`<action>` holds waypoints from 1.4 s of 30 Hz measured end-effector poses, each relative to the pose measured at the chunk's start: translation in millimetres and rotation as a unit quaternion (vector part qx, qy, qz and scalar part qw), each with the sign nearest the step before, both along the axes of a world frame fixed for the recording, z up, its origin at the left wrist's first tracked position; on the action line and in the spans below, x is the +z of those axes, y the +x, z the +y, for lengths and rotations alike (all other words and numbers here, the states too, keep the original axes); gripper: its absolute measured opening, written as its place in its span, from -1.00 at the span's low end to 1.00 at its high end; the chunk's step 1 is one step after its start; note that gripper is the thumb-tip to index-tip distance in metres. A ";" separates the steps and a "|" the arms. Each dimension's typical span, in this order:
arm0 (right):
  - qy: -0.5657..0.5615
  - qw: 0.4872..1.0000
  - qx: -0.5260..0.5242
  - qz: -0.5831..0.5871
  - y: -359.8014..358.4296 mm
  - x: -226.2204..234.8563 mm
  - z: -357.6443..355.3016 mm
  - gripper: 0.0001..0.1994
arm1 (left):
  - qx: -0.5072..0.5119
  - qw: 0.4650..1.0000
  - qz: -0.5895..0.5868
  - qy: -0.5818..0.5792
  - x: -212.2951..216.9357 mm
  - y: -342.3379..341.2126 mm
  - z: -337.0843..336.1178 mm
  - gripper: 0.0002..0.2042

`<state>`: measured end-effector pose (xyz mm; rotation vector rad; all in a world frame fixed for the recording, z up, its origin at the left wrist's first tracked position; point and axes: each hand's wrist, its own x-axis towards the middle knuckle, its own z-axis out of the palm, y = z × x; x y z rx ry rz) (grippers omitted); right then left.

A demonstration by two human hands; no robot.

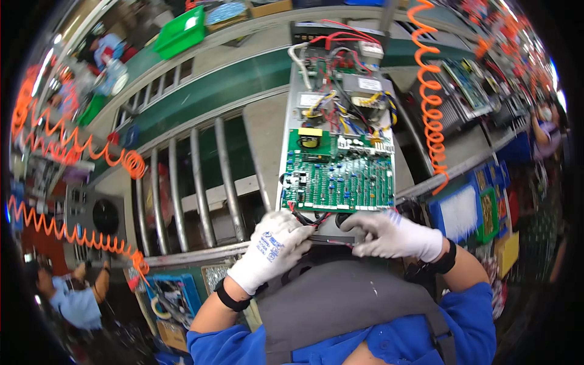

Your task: The recorder is assembling an electronic device on a production line, connecting wires and components to circuit boards inside a chassis.

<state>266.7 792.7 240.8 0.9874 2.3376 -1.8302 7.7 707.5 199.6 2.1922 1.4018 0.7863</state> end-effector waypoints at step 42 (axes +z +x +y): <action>0.359 0.872 0.160 -0.293 -68.2 -28.2 -89.0 -0.86 | -0.060 0.984 -0.165 0.012 -65.9 -87.0 70.8 -0.74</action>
